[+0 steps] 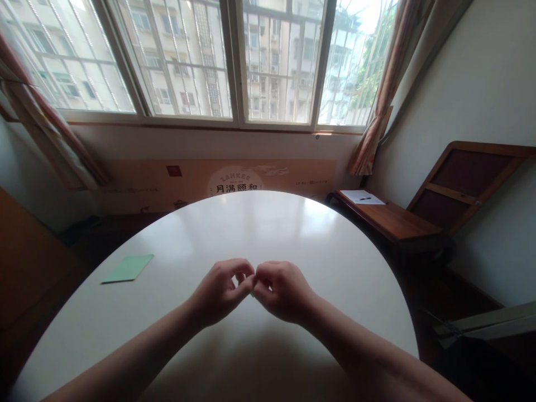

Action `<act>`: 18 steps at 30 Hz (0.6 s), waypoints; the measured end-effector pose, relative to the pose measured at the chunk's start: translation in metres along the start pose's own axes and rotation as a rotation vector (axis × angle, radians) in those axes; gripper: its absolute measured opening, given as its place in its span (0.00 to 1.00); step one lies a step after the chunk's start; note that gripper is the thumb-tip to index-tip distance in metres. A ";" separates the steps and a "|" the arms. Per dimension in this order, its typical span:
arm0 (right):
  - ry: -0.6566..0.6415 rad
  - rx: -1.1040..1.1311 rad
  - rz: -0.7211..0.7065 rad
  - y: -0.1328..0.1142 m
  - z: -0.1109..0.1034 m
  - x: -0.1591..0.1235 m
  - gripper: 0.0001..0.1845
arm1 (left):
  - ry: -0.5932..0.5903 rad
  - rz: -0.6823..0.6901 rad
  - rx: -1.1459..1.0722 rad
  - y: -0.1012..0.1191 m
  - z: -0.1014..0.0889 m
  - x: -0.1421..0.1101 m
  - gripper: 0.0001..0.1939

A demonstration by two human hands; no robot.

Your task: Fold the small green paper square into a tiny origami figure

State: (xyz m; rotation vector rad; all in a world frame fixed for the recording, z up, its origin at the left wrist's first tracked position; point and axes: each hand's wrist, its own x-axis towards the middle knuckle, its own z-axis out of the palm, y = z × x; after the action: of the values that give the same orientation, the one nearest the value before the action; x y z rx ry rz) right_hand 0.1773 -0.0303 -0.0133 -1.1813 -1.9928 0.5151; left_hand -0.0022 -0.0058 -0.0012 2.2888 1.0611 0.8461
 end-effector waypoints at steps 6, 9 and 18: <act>-0.046 0.088 0.032 0.005 0.000 0.001 0.10 | -0.032 0.027 -0.032 0.000 -0.003 0.002 0.12; -0.079 0.170 0.042 0.008 -0.001 0.002 0.12 | -0.040 0.007 -0.070 0.000 -0.004 0.003 0.12; -0.059 0.144 0.056 0.009 0.001 0.003 0.12 | -0.084 -0.104 -0.183 -0.008 0.004 0.004 0.13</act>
State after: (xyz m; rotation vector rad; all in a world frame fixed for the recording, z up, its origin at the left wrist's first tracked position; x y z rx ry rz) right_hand 0.1807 -0.0235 -0.0188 -1.1477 -1.9409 0.7167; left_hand -0.0013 0.0017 -0.0079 2.0800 1.0123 0.7656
